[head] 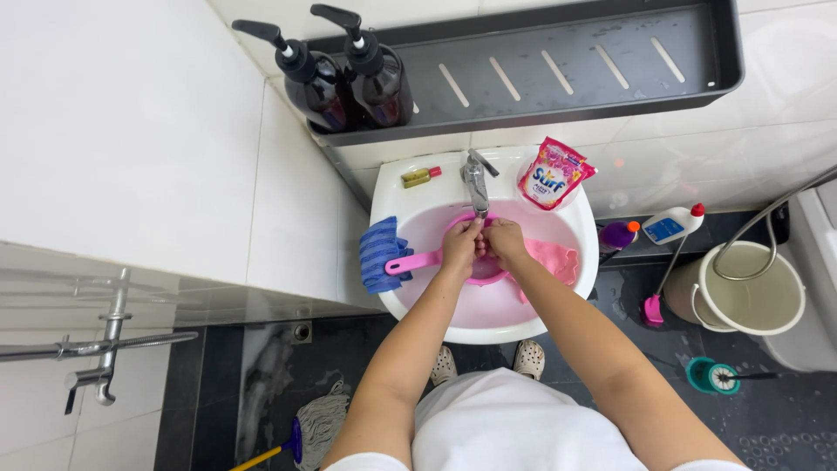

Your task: The person washes a pink cloth in a pink basin filled with soapy water at a bathroom sink, then wrings it out. They use the cloth to wipe the tiled wall above the sink. After rinsing the cloth, they wash their hands. Finally, they use a white cloth to wipe the toilet seat and lid.

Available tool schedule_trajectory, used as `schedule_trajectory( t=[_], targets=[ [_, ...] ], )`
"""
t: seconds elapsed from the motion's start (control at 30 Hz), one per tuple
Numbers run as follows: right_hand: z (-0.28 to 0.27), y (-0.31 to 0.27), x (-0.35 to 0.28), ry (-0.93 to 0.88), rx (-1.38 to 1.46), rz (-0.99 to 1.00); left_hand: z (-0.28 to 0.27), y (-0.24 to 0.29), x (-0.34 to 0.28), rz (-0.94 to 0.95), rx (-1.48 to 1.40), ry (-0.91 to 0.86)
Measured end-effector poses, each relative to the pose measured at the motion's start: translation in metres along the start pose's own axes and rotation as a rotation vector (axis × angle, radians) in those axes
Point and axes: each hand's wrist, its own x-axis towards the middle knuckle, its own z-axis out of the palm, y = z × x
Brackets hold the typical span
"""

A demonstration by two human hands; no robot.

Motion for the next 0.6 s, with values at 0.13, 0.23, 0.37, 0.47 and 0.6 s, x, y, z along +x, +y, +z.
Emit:
schedule_trajectory(
  t=[0.13, 0.23, 0.37, 0.47, 0.6],
  targets=[
    [-0.017, -0.006, 0.007, -0.061, 0.131, 0.055, -0.008, -0.027, 0.039, 0.105, -0.021, -0.029],
    [-0.007, -0.022, -0.015, -0.084, 0.111, 0.127, -0.004, -0.018, 0.038, 0.047, -0.207, -0.032],
    [0.003, -0.021, -0.029, -0.057, 0.3, 0.09, -0.004, -0.023, 0.038, 0.076, -0.049, -0.033],
    [-0.024, 0.077, 0.053, -0.228, 0.501, 0.101, -0.004, -0.02, 0.032, 0.032, -0.055, -0.1],
    [-0.03, 0.058, 0.08, -0.441, 0.725, 0.224, -0.005, -0.02, 0.021, 0.141, 0.041, -0.192]
  ],
)
